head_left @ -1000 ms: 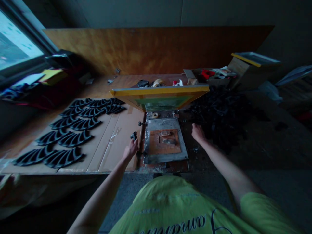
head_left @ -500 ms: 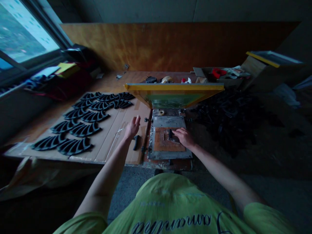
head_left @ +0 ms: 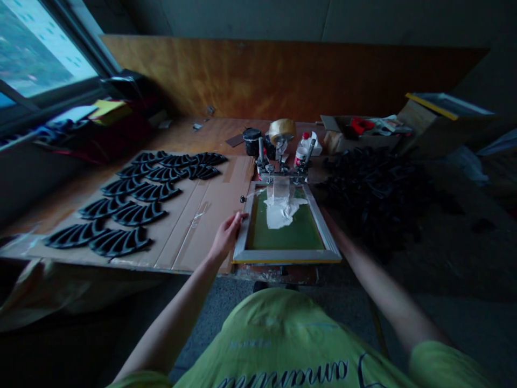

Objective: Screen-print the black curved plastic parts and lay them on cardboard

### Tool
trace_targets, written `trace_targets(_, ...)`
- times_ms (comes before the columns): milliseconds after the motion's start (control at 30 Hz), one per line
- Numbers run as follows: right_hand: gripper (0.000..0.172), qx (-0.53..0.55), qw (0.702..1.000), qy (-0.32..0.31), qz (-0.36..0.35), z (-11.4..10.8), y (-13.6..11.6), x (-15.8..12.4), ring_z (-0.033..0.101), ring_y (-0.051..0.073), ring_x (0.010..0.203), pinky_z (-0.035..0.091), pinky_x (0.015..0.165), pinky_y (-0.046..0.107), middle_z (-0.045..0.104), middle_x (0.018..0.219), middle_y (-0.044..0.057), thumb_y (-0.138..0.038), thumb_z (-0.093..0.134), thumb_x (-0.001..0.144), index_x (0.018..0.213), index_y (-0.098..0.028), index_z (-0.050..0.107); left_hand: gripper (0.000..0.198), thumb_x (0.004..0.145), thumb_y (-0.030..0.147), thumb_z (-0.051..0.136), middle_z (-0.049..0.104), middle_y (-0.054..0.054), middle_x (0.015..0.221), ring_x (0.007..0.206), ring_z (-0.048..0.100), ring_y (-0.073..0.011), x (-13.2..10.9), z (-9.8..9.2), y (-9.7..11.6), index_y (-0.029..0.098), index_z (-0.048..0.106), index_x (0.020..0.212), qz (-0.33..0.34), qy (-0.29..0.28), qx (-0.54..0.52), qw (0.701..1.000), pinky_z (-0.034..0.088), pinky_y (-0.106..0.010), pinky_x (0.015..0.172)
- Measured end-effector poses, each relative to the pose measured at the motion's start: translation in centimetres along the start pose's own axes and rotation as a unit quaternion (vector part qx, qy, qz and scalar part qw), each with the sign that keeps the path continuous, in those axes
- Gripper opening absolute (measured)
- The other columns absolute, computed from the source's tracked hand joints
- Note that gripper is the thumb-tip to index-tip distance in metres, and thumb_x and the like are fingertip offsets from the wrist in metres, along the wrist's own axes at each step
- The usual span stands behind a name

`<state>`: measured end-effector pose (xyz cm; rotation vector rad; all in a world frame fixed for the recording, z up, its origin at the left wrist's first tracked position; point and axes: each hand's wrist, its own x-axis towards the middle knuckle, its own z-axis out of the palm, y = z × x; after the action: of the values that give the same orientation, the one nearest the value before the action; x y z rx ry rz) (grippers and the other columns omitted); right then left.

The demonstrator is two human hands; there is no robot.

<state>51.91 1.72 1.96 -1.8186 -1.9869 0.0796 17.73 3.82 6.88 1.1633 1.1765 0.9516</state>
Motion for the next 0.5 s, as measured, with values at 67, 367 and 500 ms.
trace_targets(67, 0.026, -0.003, 0.998, -0.023, 0.061, -1.7, 1.2, 1.5, 0.07, 0.018, 0.078, 0.055, 0.076, 0.028, 0.073, 0.08, 0.006, -0.011, 0.051, 0.09, 0.082, -0.016, 0.074, 0.069, 0.077, 0.063, 0.066, 0.067, -0.001, 0.077, 0.062, 0.059, -0.0127, -0.2, -0.2, -3.2, 0.016, 0.064, 0.126, -0.032, -0.004, 0.01, 0.999, 0.042, -0.02, 0.052)
trace_targets(367, 0.039, -0.027, 0.995, -0.047, -0.078, -0.7, -7.7, 7.7, 0.057, 0.028, 0.108, 0.047, 0.093, 0.039, 0.066, 0.112, 0.013, -0.026, 0.076, 0.078, 0.114, -0.016, 0.064, 0.061, 0.079, 0.052, 0.068, 0.074, -0.005, 0.088, 0.075, 0.067, -0.0192, 1.5, -0.2, -8.6, 0.021, 0.061, 0.13, -0.043, 0.008, 0.144, 0.989, 0.051, -0.026, 0.062)
trace_targets(500, 0.011, -0.069, 0.984, -0.135, -0.092, 1.1, -8.8, 5.4, 0.06, 0.024, 0.094, 0.046, 0.083, 0.034, 0.07, 0.095, 0.012, -0.023, 0.068, 0.085, 0.092, -0.015, 0.068, 0.056, 0.081, 0.052, 0.065, 0.073, -0.004, 0.085, 0.074, 0.067, -0.0192, 1.5, -0.3, -8.8, 0.02, 0.063, 0.127, -0.035, 0.003, 0.174, 0.984, 0.052, -0.027, 0.063)
